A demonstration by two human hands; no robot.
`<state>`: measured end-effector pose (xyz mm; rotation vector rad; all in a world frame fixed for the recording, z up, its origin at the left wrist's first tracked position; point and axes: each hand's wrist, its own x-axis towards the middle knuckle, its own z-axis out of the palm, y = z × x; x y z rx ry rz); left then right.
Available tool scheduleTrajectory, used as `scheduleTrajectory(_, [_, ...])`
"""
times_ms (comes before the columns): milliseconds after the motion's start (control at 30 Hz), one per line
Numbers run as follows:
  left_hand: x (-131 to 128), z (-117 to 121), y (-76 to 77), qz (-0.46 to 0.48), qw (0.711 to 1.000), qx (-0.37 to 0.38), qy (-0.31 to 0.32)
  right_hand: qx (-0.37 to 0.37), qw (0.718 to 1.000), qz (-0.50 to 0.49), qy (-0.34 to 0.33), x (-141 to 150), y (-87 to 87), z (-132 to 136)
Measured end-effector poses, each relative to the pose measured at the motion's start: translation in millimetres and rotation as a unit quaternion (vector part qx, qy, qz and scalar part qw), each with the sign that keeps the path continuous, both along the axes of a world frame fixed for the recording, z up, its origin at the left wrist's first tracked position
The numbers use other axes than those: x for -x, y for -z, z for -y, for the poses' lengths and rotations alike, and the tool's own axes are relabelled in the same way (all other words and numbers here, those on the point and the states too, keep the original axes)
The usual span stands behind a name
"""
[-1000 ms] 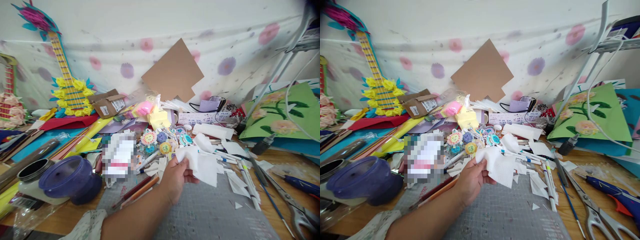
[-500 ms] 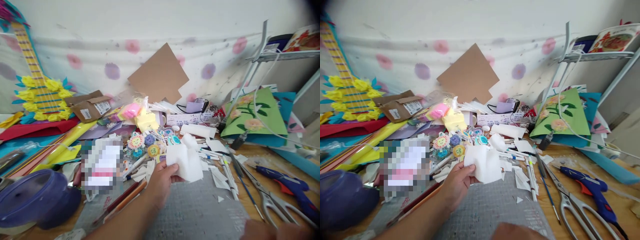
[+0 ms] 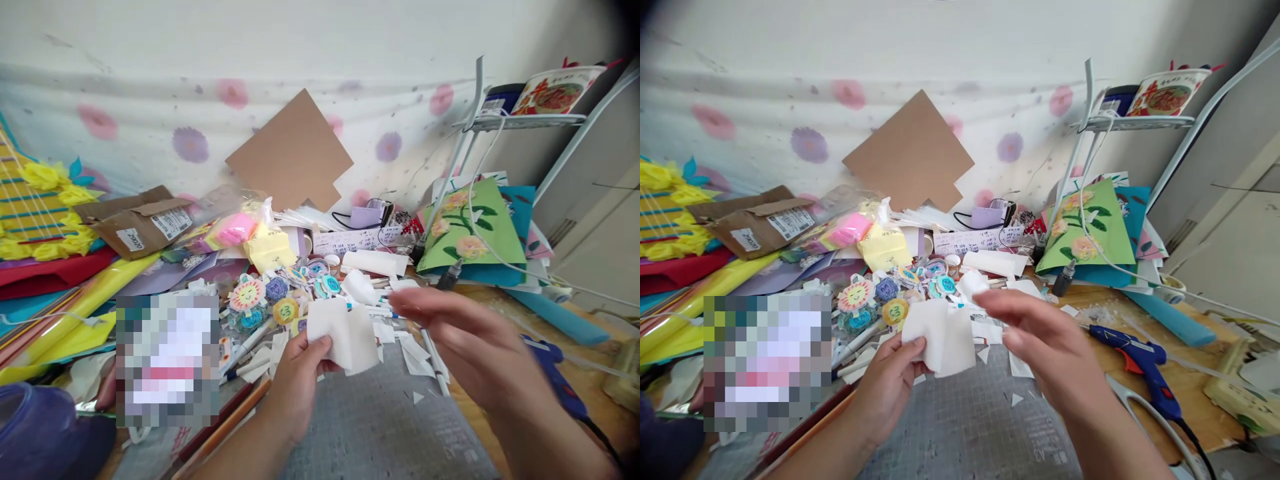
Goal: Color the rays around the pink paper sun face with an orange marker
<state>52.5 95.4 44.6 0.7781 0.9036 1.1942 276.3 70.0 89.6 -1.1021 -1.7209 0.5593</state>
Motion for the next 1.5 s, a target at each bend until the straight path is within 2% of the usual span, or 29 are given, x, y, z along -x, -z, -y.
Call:
scheduleTrajectory(33, [-0.1, 0.9, 0.8, -0.005, 1.000, -0.003, 0.003, 0.106, 0.993, -0.040, -0.032, 5.4, 0.3, -13.4])
scheduleTrajectory(133, [-0.3, 4.3, 1.7, -0.003, 0.999, -0.016, 0.031, 0.198, 0.977, -0.025, -0.073, 25.5, 3.7, -44.9])
scheduleTrajectory(233, [-0.5, 6.5, -0.2, 0.020, 0.999, -0.024, 0.040, 0.226, 0.972, -0.017, -0.061, 43.5, 1.6, -70.2])
scheduleTrajectory(333, [-0.5, 6.5, -2.2, 0.040, 0.998, -0.036, 0.032, 0.227, 0.973, -0.030, 0.013, 55.7, -9.5, -109.6])
scheduleTrajectory(433, [-0.1, 5.1, -1.4, 0.013, 0.998, -0.036, 0.042, 0.200, 0.976, -0.025, 0.077, 62.1, -19.8, -160.8])
scheduleTrajectory(533, [0.2, 3.8, 0.6, -0.024, 0.996, -0.043, 0.074, 0.190, 0.976, 0.037, 0.103, 57.7, -19.7, -199.3])
scheduleTrajectory(633, [-0.7, 4.2, 1.2, -0.032, 0.993, -0.056, 0.096, 0.210, 0.958, 0.155, 0.116, 42.1, -8.7, -211.0])
scheduleTrajectory(767, [-2.9, 6.4, 0.4, -0.037, 0.990, -0.060, 0.123, 0.235, 0.921, 0.293, 0.105, 22.8, 15.1, -199.9])
scheduleTrajectory(900, [-2.9, 7.6, -1.0, -0.064, 0.987, -0.059, 0.138, 0.216, 0.912, 0.336, 0.091, 18.6, 30.9, -188.3])
scheduleTrajectory(1000, [-1.4, 6.7, -3.3, -0.085, 0.985, -0.067, 0.136, 0.178, 0.924, 0.316, 0.117, 15.8, 25.6, -183.6])
scheduleTrajectory(1100, [0.6, 4.2, -5.8, -0.078, 0.991, -0.084, 0.068, 0.130, 0.944, 0.268, 0.143, 11.6, 9.2, -169.3])
scheduleTrajectory(1167, [2.2, 2.2, -7.0, -0.060, 0.994, -0.090, 0.002, 0.091, 0.961, 0.231, 0.123, 13.1, -0.5, -148.5])
scheduleTrajectory(1233, [3.7, 1.2, -8.0, -0.037, 0.995, -0.088, -0.031, 0.045, 0.976, 0.197, 0.081, 20.2, -4.3, -119.7])
scheduleTrajectory(1300, [4.4, 2.0, -8.6, -0.006, 0.996, -0.092, -0.005, -0.006, 0.984, 0.170, 0.049, 31.5, -1.3, -88.3])
scheduleTrajectory(1433, [2.2, 6.7, -7.5, 0.079, 0.983, -0.106, 0.124, -0.106, 0.986, 0.127, 0.024, 53.8, 15.7, -42.2])
scheduleTrajectory(1500, [0.1, 7.4, -6.4, 0.123, 0.980, -0.100, 0.123, -0.130, 0.985, 0.112, -0.005, 60.1, 24.5, -32.7])
